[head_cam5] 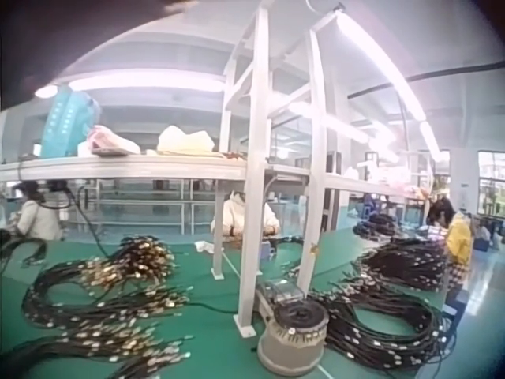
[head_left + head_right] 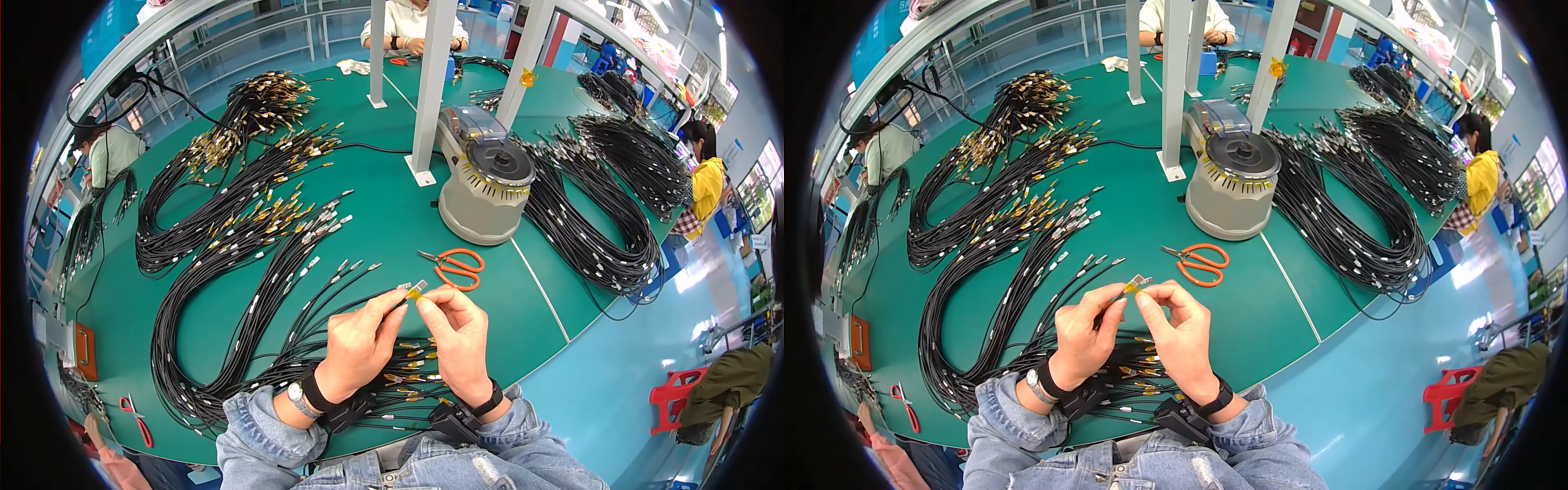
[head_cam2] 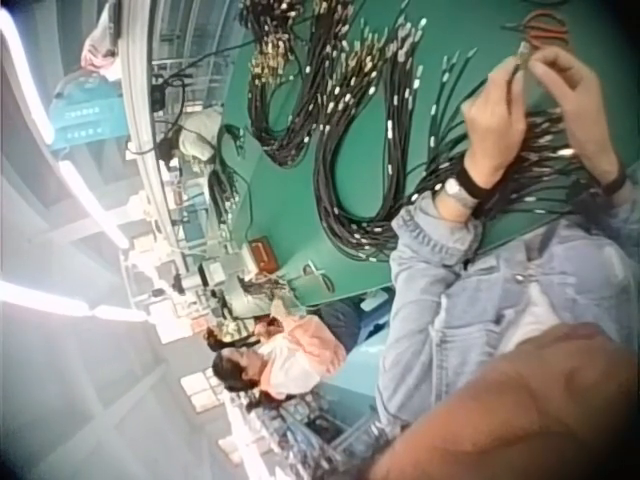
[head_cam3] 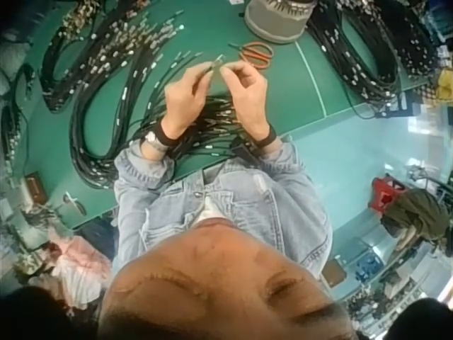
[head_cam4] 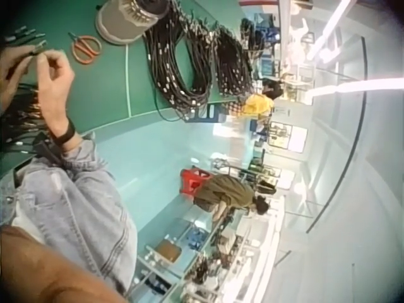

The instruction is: The person picks up a cable from a pile, wraps a small piece of yellow tape around the connector end by hand, and sets the finished cable aside.

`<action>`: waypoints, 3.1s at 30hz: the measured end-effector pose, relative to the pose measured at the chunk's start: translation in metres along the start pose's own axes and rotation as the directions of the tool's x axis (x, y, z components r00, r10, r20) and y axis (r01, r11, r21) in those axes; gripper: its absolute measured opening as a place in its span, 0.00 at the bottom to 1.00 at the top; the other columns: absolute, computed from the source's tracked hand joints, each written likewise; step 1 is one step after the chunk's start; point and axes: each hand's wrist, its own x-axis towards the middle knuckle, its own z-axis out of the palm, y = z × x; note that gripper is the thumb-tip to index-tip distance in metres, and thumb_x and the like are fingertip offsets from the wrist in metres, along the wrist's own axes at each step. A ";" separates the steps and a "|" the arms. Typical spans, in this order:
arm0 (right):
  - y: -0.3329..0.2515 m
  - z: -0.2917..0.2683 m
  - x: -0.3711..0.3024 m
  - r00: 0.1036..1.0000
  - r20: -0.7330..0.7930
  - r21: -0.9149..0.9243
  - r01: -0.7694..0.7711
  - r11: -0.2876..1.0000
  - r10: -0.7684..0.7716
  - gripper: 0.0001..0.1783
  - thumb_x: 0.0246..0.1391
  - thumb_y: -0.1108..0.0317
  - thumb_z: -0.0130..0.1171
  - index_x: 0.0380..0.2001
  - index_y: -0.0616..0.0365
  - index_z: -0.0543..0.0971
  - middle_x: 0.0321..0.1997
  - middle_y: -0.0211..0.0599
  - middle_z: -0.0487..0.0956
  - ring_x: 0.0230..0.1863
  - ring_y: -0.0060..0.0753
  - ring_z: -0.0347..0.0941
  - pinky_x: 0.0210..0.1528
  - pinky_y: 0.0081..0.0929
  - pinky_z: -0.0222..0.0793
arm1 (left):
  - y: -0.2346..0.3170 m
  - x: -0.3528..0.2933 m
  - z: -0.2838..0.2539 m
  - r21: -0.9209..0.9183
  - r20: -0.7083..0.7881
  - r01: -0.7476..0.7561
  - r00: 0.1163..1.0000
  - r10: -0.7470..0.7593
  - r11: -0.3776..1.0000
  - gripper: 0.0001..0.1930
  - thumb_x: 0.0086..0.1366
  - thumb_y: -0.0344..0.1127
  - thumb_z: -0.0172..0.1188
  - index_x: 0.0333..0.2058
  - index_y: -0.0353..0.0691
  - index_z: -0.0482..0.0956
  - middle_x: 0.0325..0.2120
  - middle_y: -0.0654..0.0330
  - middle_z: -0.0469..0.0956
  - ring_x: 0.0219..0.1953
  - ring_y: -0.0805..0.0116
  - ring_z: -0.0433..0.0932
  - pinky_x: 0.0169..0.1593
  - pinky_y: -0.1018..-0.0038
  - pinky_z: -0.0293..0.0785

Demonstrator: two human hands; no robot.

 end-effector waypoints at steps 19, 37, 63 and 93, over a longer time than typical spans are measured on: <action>-0.004 0.003 0.000 0.999 0.038 0.013 0.020 1.000 -0.021 0.02 0.52 0.78 0.55 0.30 0.65 0.75 0.31 0.29 0.73 0.34 0.17 0.68 0.39 0.15 0.63 | 0.012 0.002 -0.008 -0.178 0.171 0.289 0.950 -0.259 0.941 0.07 0.64 0.30 0.51 0.30 0.34 0.74 0.10 0.62 0.70 0.12 0.74 0.70 0.17 0.78 0.63; 0.004 -0.004 0.002 0.994 0.100 0.057 0.036 0.998 -0.041 0.04 0.53 0.75 0.57 0.32 0.66 0.75 0.33 0.31 0.74 0.37 0.20 0.68 0.43 0.19 0.64 | -0.004 0.015 -0.026 -0.524 0.698 0.788 0.614 -0.367 0.323 0.16 0.69 0.41 0.43 0.27 0.36 0.71 0.09 0.71 0.61 0.12 0.84 0.52 0.17 0.83 0.47; 0.018 -0.009 0.017 0.941 0.337 0.302 -0.121 0.946 0.013 0.06 0.54 0.70 0.55 0.28 0.62 0.73 0.31 0.32 0.69 0.33 0.25 0.63 0.39 0.23 0.60 | -0.014 0.020 -0.033 -0.516 0.793 0.834 0.551 -0.258 0.195 0.12 0.66 0.39 0.50 0.27 0.36 0.71 0.13 0.66 0.68 0.10 0.84 0.57 0.14 0.86 0.48; -0.052 -0.124 0.146 0.980 -0.130 -0.063 0.143 0.988 -0.150 0.07 0.53 0.68 0.55 0.28 0.61 0.75 0.25 0.25 0.69 0.27 0.17 0.61 0.33 0.18 0.57 | -0.068 -0.006 0.007 0.211 0.358 0.197 0.896 -0.264 0.957 0.06 0.53 0.30 0.61 0.27 0.35 0.73 0.23 0.58 0.74 0.27 0.58 0.74 0.32 0.68 0.70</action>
